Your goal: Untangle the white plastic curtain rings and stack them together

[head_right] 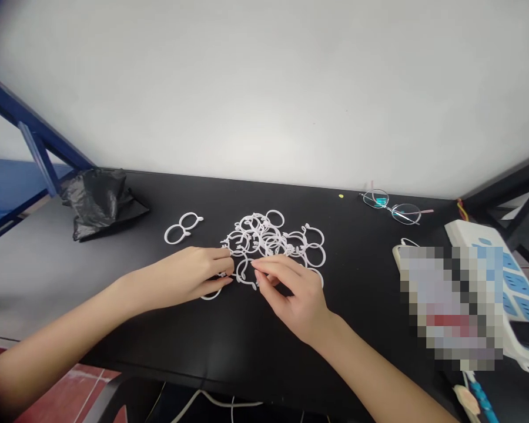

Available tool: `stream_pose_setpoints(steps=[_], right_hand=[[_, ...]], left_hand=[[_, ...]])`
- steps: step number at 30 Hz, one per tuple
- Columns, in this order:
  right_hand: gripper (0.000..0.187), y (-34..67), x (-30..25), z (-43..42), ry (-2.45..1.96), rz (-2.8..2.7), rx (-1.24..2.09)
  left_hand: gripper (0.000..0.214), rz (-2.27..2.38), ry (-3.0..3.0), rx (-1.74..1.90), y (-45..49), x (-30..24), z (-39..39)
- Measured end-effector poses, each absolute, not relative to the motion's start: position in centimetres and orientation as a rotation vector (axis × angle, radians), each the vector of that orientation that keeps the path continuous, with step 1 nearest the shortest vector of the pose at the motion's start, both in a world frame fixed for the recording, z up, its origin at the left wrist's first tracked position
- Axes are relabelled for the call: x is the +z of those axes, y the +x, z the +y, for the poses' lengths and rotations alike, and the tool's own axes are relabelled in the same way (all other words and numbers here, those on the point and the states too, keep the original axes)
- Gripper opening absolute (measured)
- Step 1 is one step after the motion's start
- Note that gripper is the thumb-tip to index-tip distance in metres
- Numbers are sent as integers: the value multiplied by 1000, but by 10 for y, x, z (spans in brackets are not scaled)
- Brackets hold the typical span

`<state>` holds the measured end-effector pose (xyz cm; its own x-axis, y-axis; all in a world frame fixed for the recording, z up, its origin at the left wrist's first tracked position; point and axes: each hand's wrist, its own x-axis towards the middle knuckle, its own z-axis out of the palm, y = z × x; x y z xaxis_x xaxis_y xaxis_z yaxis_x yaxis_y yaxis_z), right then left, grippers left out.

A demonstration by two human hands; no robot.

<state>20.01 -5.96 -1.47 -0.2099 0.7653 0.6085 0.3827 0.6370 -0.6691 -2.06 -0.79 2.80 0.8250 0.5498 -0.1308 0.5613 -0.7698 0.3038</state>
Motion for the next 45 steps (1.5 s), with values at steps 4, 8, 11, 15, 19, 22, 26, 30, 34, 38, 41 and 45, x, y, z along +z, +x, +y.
stream_pose_setpoints(steps=[4,8,11,15,19,22,26,30,34,38,41,45], right_hand=[[22,199,-15,-61,-942,-1814,628],[27,197,-12,-64,-986,-1625,1084],[14,194,-10,-67,-1008,-1492,1264],[5,191,-10,-70,-1039,-1443,1169],[4,189,-11,-71,-1050,-1471,1070],[11,192,-11,-70,-1082,-1378,1015],[16,197,-9,-65,-1102,-1314,1037],[16,198,-8,-62,-1073,-1352,1118],[17,197,-11,-63,-1024,-1492,1032],[21,199,-12,-65,-1000,-1535,921],[19,200,-12,-65,-1012,-1501,898],[18,201,-10,-66,-1077,-1485,830]], left_hand=[[8,746,2387,248,-16,37,-1],[8,784,2056,791,-3,26,-7],[8,775,1942,1088,9,11,-18],[6,736,1812,1160,15,-2,-28],[12,695,1850,1091,14,-4,-31],[28,630,1862,1030,14,-6,-33],[55,633,1850,967,15,-11,-35],[65,687,1831,922,13,-14,-36],[65,680,1825,873,11,-10,-35],[59,669,1817,919,11,-6,-34],[44,726,1801,947,11,-4,-29],[38,789,1901,1057,8,-3,-21]])
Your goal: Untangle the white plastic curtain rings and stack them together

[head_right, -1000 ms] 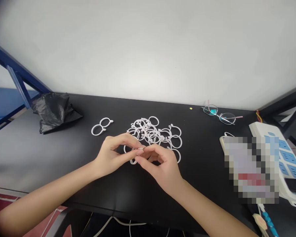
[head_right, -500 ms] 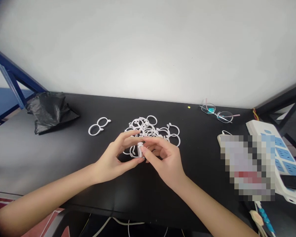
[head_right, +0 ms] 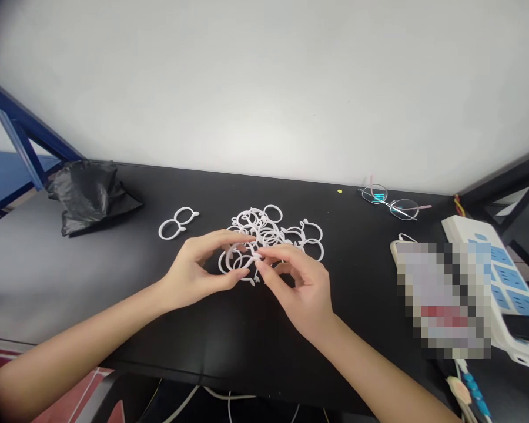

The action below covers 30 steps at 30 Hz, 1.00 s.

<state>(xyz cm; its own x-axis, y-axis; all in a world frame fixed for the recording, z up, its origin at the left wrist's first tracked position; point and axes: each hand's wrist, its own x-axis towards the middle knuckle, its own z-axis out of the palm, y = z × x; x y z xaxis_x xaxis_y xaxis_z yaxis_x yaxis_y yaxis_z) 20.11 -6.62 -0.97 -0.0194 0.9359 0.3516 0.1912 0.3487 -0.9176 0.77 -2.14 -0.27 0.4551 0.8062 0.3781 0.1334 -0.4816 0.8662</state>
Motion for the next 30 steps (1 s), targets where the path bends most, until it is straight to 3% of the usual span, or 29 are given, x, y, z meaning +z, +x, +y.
stream_pose_setpoints(steps=[16,21,25,30], right_hand=[[17,197,-15,-68,-1076,-1551,704],[25,201,-15,-62,-1123,-1406,783],[18,204,-10,-59,-1170,-1364,754],[16,202,-8,-62,-1216,-1429,718]], left_hand=[[21,799,2100,1089,-1,3,-15],[22,1394,2393,1114,-35,10,20],[32,1822,2527,749,-67,-2,45],[23,1724,2491,490,-75,-13,50]])
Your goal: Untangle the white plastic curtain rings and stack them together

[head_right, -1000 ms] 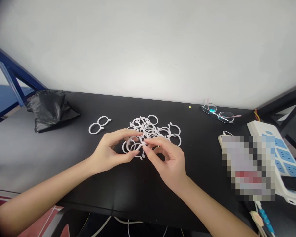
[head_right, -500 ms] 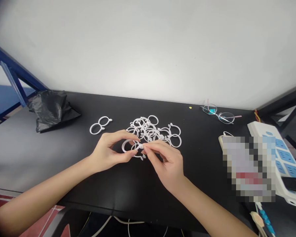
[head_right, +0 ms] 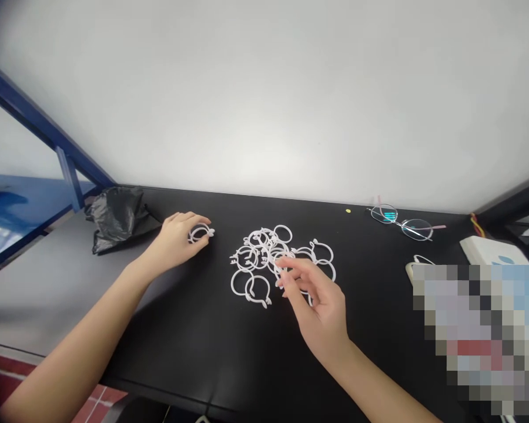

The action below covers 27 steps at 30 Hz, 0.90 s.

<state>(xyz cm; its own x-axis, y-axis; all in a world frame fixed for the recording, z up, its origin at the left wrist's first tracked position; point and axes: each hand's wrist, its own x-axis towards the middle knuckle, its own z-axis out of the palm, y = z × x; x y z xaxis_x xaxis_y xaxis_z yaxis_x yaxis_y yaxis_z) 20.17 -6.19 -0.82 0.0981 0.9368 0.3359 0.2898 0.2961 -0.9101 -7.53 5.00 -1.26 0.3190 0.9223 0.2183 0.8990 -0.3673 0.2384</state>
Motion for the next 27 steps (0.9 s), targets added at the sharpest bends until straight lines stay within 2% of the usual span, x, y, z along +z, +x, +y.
stream_pose_setpoints(steps=[4,7,10,13,17,22,27], right_hand=[[16,199,-10,-65,-1216,-1481,708],[16,199,-9,-66,-1216,-1486,693],[15,200,-8,-65,-1218,-1478,671],[15,201,-10,-62,-1197,-1512,649],[12,202,-19,-57,-1122,-1819,528],[9,203,-28,-55,-1104,-2203,402],[13,202,-27,-55,-1097,-2174,456]], left_hand=[[22,1673,2447,481,-74,-6,48],[14,1530,2411,739,-70,6,44],[10,1165,2310,959,-58,16,33],[8,865,2273,792,-41,14,19],[19,823,2315,583,-26,0,8],[17,825,2359,538,-22,-10,7],[7,814,2365,543,-21,-10,8]])
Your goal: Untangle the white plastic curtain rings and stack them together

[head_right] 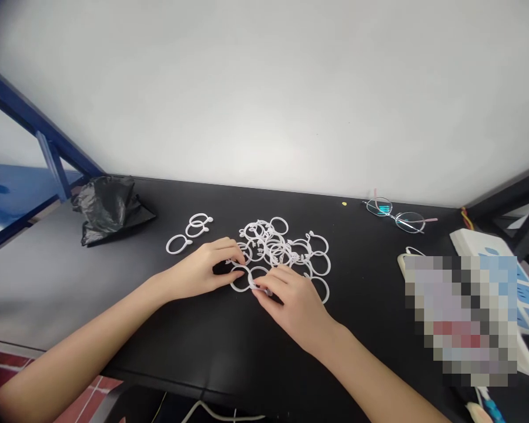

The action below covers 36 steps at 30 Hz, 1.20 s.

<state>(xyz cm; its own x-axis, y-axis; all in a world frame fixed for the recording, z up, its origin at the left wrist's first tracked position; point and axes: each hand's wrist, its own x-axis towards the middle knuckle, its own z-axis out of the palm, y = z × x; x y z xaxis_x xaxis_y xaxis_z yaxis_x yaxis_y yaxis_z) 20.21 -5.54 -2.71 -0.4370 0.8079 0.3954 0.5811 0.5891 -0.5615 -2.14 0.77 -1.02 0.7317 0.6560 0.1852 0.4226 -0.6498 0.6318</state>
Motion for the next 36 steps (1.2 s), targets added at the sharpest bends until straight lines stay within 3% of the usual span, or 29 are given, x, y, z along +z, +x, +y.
stream_pose_setpoints(steps=[8,18,25,36], right_hand=[[10,199,-19,-59,-1058,-1893,489],[26,201,-20,-62,-1053,-1614,487],[32,203,-22,-61,-1020,-1541,489],[35,202,-24,-58,-1022,-1517,496]], left_hand=[[8,847,2188,693,-21,-10,6],[15,928,1616,866,-18,-5,8],[9,1007,1403,952,-20,-5,13],[13,798,1342,858,-12,-10,6]])
